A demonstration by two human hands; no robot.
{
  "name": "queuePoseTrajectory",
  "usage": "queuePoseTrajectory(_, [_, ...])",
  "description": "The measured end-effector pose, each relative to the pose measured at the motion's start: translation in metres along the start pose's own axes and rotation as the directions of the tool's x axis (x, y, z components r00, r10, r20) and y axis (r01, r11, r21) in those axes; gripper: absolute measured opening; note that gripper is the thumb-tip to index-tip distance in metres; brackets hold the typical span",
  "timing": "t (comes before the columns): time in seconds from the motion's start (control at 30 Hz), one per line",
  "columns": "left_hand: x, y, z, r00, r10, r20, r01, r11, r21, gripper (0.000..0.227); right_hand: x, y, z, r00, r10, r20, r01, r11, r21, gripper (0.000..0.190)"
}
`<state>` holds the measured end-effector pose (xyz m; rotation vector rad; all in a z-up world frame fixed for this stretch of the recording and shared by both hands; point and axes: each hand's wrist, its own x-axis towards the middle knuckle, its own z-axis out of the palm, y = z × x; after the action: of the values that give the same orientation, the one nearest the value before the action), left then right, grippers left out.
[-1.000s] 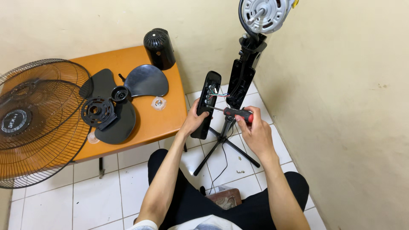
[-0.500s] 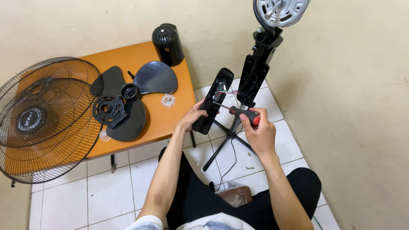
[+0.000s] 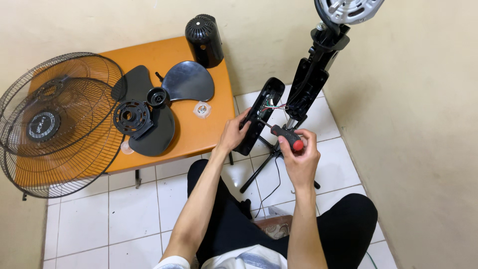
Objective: The person uses a screwdriver to remove screws from the control panel and the fan stand, then detaches the control panel and sets it aside. They continue to unscrew and adjust the fan stand while the motor and blades remain disassembled on a nearby table.
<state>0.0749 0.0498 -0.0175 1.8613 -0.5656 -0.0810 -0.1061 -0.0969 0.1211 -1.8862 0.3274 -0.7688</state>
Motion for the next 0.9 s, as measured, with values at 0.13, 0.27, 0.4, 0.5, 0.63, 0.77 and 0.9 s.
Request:
queuePoseTrajectory(0.13, [-0.011,0.018,-0.015,0.997,0.041,-0.065,-0.021,0.955,0.296,0.035,-0.01,0.011,0.003,1.0,0.015,-0.006,-0.015,0.999,0.031,0.038])
queuePoseTrajectory(0.27, [-0.013,0.022,-0.026,0.979,0.205,-0.021,-0.172,0.871,0.46,0.032,-0.011,0.022,-0.002,1.0,0.021,-0.005,-0.021,1.0,0.012,0.037])
queuePoseTrajectory(0.4, [-0.019,0.01,-0.018,0.974,0.226,-0.014,-0.185,0.827,0.531,0.046,-0.008,0.029,-0.006,0.995,0.095,-0.013,-0.094,0.995,0.035,0.037])
queuePoseTrajectory(0.5, [-0.015,0.004,-0.014,0.929,0.371,0.008,-0.267,0.655,0.707,0.061,-0.006,0.033,-0.006,0.988,0.156,-0.005,-0.156,0.986,0.059,0.04])
queuePoseTrajectory(0.63, [-0.009,0.003,-0.016,0.948,0.261,0.181,-0.299,0.54,0.787,0.055,-0.01,0.039,-0.011,0.98,0.199,0.011,-0.199,0.98,-0.014,0.041])
queuePoseTrajectory(0.77, [-0.006,-0.004,-0.02,0.964,0.073,0.254,-0.252,0.54,0.803,0.049,-0.006,0.038,-0.011,0.976,0.216,0.04,-0.217,0.975,0.046,0.041])
queuePoseTrajectory(0.9, [-0.008,-0.009,-0.019,0.96,0.206,0.191,-0.28,0.633,0.722,0.064,-0.008,0.031,-0.006,0.985,0.17,0.034,-0.17,0.985,0.022,0.039])
